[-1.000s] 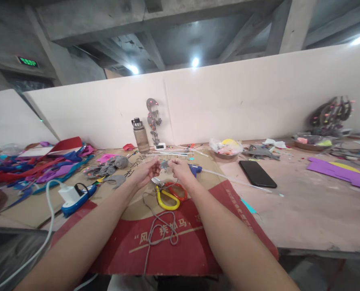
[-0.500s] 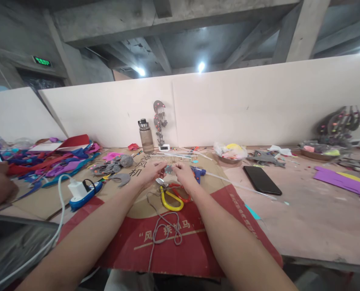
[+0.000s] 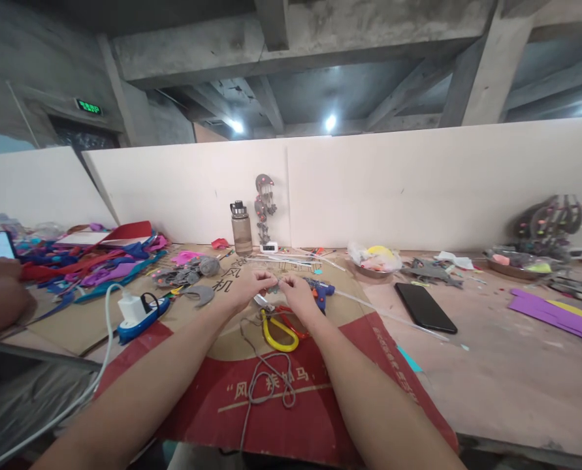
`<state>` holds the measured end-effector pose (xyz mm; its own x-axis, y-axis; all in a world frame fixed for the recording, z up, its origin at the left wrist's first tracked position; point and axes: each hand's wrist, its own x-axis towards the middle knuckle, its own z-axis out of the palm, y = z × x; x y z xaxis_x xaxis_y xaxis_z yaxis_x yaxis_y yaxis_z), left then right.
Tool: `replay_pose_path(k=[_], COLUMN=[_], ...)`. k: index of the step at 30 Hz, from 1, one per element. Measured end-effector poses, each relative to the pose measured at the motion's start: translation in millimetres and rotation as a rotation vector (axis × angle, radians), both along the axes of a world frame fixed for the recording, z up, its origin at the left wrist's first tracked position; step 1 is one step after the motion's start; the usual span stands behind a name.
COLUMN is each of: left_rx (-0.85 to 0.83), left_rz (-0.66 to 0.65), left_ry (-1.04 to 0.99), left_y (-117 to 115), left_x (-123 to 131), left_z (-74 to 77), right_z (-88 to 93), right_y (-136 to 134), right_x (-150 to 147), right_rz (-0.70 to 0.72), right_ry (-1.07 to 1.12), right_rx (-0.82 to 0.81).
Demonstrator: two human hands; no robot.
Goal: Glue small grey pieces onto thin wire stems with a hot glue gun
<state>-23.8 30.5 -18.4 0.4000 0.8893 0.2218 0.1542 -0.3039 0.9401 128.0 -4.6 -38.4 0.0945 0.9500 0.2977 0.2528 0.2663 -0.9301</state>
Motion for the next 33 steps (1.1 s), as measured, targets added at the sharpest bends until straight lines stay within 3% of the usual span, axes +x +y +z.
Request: replay_pose_path(k=[19,33], left_rx=[0.021,-0.009], left_rz=[-0.028,-0.051], left_ry=[0.044,0.12], left_y=[5.5,-0.4], left_x=[-2.5,-4.1], left_z=[-5.9,0.6], right_z=[-4.2,-0.4], right_y=[0.3,-2.1], right_x=[0.6,0.6], right_rz=[-0.06,-0.128], right_ry=[-0.174,-0.218], right_rx=[0.112,0.101])
